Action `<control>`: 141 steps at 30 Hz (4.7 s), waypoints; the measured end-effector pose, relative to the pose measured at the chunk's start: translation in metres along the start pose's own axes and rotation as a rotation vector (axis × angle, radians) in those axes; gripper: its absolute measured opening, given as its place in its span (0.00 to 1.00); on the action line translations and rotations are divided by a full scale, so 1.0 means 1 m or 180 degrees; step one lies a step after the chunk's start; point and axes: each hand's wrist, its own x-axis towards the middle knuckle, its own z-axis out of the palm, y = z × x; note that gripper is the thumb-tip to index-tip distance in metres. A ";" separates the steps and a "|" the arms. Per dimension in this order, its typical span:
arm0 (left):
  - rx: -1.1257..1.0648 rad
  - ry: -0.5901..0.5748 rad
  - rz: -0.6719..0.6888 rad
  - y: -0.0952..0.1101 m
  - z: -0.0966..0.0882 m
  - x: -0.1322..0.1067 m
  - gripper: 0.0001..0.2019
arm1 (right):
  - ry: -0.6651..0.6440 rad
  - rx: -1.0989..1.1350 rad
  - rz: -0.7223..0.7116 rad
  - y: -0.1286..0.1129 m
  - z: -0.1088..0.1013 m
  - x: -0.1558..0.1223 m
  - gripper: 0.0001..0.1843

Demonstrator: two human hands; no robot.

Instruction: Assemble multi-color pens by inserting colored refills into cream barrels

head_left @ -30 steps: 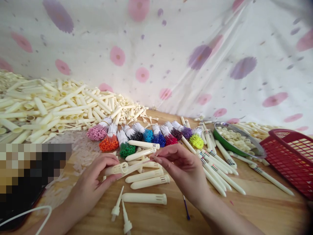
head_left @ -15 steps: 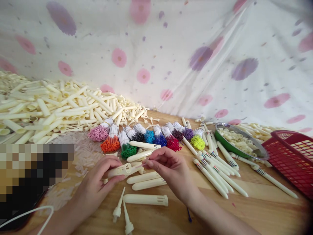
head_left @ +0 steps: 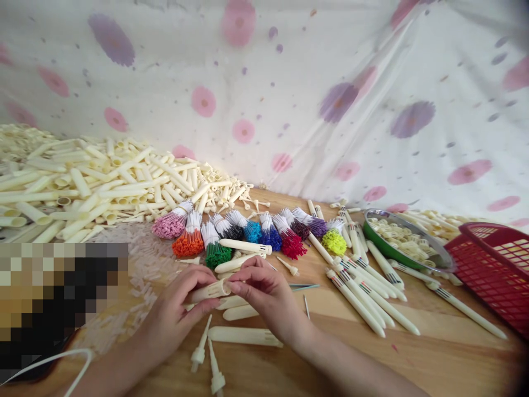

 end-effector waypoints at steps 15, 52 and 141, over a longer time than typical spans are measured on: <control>-0.0030 -0.0136 0.0124 0.000 -0.002 -0.003 0.12 | -0.0616 -0.1677 -0.1444 -0.021 -0.021 0.000 0.11; -0.0748 -0.1105 -0.0223 0.008 -0.003 -0.007 0.15 | -0.1031 -0.1978 -0.2501 -0.018 -0.029 0.006 0.12; -0.1281 -0.1982 -0.0739 0.013 -0.015 -0.007 0.14 | -0.0815 -0.3462 -0.2869 -0.055 -0.052 -0.033 0.09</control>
